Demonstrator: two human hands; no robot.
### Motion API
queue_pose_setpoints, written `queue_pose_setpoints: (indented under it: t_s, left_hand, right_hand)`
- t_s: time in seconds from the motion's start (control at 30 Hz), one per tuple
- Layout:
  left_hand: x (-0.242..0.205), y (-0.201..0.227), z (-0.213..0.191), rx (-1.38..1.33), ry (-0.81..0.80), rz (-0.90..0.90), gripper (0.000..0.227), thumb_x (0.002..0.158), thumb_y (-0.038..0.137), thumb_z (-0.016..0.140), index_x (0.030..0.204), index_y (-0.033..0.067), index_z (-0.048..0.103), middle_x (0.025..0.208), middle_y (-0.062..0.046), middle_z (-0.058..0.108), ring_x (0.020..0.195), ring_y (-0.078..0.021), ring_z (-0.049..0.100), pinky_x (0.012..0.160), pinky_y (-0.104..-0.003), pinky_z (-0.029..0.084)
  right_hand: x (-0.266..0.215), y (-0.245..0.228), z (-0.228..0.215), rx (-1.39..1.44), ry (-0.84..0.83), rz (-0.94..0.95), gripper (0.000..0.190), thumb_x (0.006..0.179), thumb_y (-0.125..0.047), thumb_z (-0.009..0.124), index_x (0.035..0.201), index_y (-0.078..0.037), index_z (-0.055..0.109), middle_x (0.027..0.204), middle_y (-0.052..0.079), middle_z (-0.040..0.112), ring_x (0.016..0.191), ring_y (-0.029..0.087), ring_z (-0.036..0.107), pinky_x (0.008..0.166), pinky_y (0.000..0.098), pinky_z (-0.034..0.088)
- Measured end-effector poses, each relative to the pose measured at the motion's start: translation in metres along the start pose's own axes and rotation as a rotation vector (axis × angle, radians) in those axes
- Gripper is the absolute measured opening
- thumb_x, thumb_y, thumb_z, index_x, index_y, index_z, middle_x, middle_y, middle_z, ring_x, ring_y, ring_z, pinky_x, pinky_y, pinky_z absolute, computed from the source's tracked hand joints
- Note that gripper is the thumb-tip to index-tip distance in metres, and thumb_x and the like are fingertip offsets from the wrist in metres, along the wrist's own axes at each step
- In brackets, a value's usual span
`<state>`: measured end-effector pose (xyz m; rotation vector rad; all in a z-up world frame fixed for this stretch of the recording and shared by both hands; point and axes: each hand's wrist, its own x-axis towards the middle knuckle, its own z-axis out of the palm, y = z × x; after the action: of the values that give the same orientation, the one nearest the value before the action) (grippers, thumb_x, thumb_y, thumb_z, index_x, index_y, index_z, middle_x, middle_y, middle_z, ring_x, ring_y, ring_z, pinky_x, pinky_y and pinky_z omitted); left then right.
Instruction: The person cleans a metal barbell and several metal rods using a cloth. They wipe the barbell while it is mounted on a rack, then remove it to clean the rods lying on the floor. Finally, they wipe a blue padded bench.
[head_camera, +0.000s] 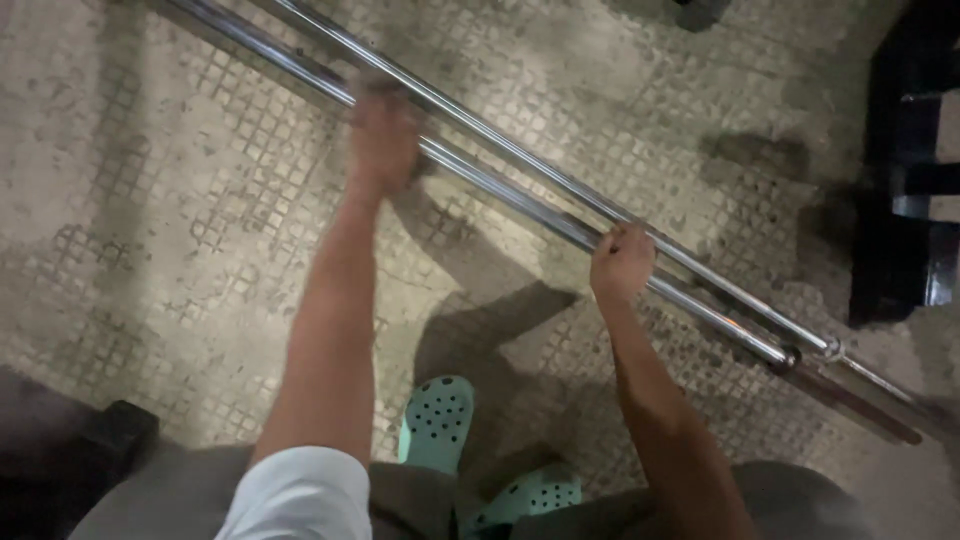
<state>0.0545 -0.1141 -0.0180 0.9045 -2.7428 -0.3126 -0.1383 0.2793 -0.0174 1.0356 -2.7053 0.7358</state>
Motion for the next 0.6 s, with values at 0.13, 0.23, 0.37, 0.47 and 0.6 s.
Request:
queue_pose_setpoints:
  t_s: [0.13,0.23,0.37,0.47,0.6]
  left_hand:
    - [0.014,-0.072,-0.018,-0.06,0.054,-0.197,0.035,0.106,0.029,0.055,0.136,0.0107,0.06,0.154,-0.019,0.043,0.144,-0.043,0.036,0.115,-0.062,0.025]
    - [0.029,-0.103,-0.022,-0.089,0.209,-0.466,0.063,0.106,0.039,0.058,0.158,0.0082,0.039,0.166,-0.022,0.027,0.15,-0.0396,0.029,0.124,-0.052,0.03]
    - [0.04,-0.129,0.005,0.059,0.316,-0.906,0.068,0.107,0.052,0.052,0.157,0.0105,0.031,0.163,-0.022,0.027,0.147,-0.044,0.03,0.115,-0.054,0.029]
    - [0.047,-0.159,0.053,-0.053,0.414,-0.956,0.071,0.11,0.053,0.053,0.159,0.0091,0.029,0.161,-0.02,0.034,0.149,-0.0423,0.034,0.123,-0.052,0.029]
    - [0.052,-0.185,0.095,0.022,0.608,-0.722,0.06,0.104,0.037,0.059,0.15,0.0043,0.038,0.151,-0.025,0.044,0.138,-0.0458,0.043,0.118,-0.054,0.034]
  right_hand:
    - [-0.003,0.0,0.005,-0.091,-0.045,0.167,0.005,0.098,-0.011,0.064,0.098,-0.007,0.062,0.083,0.015,0.058,0.083,0.038,0.057,0.074,0.0531,0.046]
    - [0.0,0.001,0.001,-0.036,-0.042,-0.008,0.012,0.103,-0.009,0.062,0.095,-0.005,0.054,0.093,0.015,0.059,0.085,0.038,0.055,0.078,0.0531,0.045]
    - [0.002,-0.016,-0.004,-0.066,0.018,0.001,0.008,0.09,-0.007,0.064,0.094,-0.005,0.057,0.089,0.017,0.058,0.087,0.042,0.056,0.076,0.0559,0.042]
    - [0.004,-0.018,-0.004,-0.037,0.038,-0.031,0.008,0.09,-0.006,0.061,0.097,-0.005,0.059,0.09,0.018,0.059,0.088,0.043,0.056,0.077,0.0559,0.042]
    - [0.005,-0.025,-0.007,-0.098,0.056,-0.077,0.005,0.102,-0.008,0.06,0.1,-0.004,0.057,0.091,0.018,0.056,0.09,0.042,0.054,0.082,0.0529,0.044]
